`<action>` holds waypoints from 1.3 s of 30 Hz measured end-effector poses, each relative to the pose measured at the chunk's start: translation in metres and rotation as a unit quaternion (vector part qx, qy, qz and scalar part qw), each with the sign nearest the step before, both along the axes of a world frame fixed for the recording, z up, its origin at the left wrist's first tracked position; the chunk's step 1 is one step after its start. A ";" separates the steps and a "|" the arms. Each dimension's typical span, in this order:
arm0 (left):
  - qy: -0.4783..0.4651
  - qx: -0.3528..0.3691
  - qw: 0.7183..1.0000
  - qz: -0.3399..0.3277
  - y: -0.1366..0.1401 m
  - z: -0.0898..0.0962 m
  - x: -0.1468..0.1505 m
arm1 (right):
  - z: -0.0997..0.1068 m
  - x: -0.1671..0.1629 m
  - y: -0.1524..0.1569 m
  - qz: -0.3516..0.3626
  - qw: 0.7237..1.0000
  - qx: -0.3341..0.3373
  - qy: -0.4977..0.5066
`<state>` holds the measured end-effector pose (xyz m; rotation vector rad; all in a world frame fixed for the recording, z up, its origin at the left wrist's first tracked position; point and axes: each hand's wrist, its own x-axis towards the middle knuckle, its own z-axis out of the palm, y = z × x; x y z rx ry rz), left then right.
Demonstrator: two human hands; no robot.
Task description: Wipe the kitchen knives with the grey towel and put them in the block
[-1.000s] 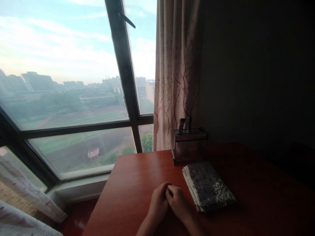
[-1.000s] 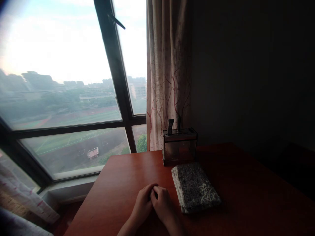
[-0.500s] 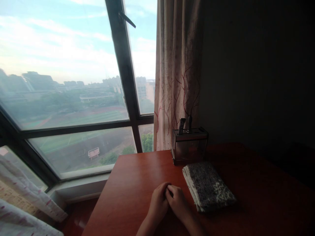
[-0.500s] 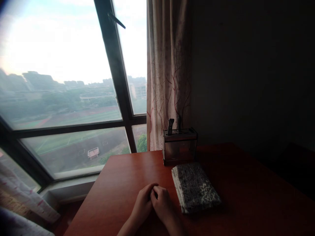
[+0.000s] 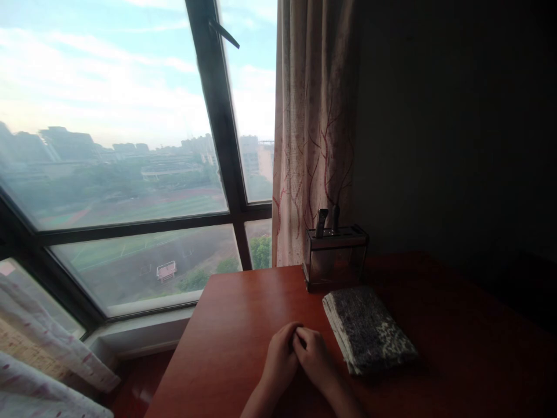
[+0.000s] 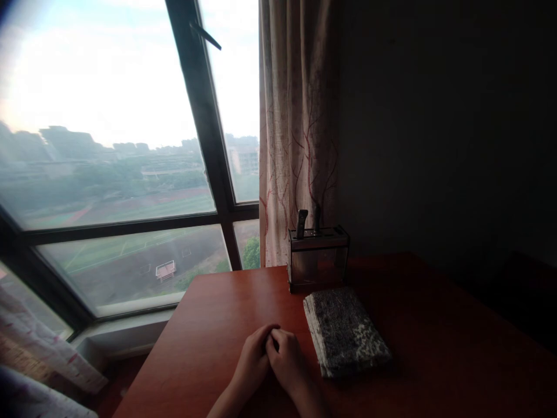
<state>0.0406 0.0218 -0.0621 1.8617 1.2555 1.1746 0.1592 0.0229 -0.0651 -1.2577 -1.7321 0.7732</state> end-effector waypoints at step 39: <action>0.035 -0.011 0.999 -0.005 -0.006 0.007 0.003 | 0.031 0.126 -0.017 -0.119 0.980 -0.059 0.150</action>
